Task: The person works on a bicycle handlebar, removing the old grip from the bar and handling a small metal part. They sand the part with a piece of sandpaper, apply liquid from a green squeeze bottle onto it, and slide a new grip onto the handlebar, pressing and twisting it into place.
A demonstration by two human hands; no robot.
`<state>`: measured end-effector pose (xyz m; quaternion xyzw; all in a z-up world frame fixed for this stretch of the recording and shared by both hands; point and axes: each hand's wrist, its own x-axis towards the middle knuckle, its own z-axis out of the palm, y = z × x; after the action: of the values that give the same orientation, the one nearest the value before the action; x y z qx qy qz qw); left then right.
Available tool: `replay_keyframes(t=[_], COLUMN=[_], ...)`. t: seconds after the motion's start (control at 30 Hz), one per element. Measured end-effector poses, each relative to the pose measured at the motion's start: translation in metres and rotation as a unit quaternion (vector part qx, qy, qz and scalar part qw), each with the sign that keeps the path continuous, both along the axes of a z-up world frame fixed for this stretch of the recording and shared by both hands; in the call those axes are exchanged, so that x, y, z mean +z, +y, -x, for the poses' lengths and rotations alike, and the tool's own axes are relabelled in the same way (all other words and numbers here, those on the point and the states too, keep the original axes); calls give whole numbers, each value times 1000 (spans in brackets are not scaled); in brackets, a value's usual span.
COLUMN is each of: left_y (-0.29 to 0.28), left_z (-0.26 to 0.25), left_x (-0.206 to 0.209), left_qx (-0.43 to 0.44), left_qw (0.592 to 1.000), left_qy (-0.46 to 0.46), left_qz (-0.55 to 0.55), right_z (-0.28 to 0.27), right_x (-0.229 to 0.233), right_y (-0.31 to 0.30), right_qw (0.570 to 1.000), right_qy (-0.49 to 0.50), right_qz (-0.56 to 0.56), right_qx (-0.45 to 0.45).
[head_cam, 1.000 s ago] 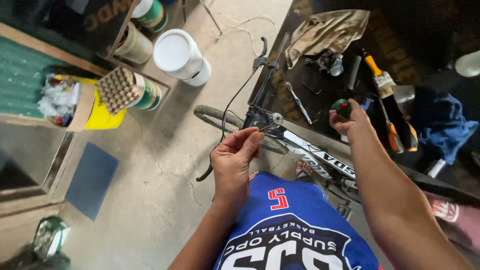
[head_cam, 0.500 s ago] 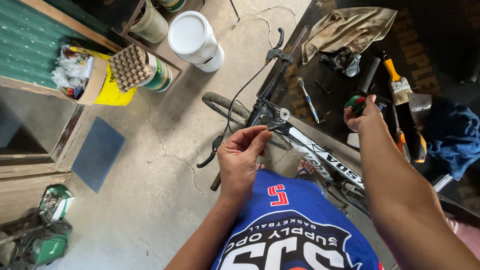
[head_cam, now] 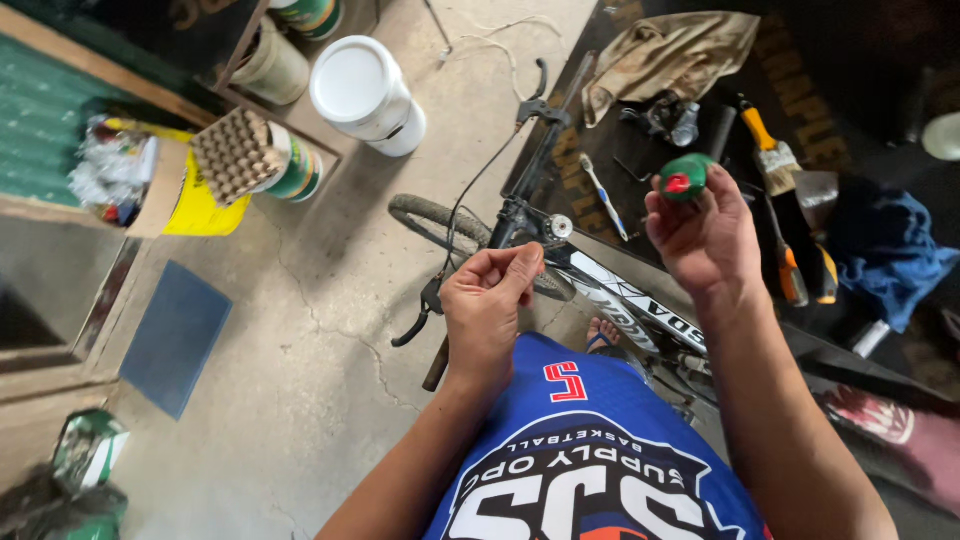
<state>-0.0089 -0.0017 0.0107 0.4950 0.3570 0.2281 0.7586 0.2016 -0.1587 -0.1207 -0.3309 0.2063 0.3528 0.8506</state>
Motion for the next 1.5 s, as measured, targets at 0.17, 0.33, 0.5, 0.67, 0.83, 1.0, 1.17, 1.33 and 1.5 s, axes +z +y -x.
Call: replay_keyframes(t=[0.17,0.33,0.5,0.67,0.83,1.0,1.17,1.33,1.5], left_y=[-2,-2,0,3,6,8,9,9,7], left_z=[-6,-6,-3,-4,-3,-2,0,0,0], left_x=[-7,-13,-15,-14,-14,-14,-14,-14,-13], left_qx=[-27,-57,-93,-110,-118,-123,-131,-131,-129], left_qw=[998,994,989,988,987,986,984,984,985], left_qy=[-15,-50,-74,-61,-66,-72,-74,-75,-78], left_qz=[56,77,88,88,91,84,90,91,87], right_z=[52,84,101,109,114,119,122,121,120], right_x=[81,118,125,124,123,126,128,129,128], right_y=[4,8,9,11,12,13,14,13,10], right_qw=[977,946,930,920,915,911,907,900,897], right_qy=[-207,-324,-364,-387,-394,-400,-409,-422,-430], right_qz=[-45,-11,32,49,66,79,72,81,72], right_qx=[-7,-10,-26,-49,-64,-68,-73,-69,-73])
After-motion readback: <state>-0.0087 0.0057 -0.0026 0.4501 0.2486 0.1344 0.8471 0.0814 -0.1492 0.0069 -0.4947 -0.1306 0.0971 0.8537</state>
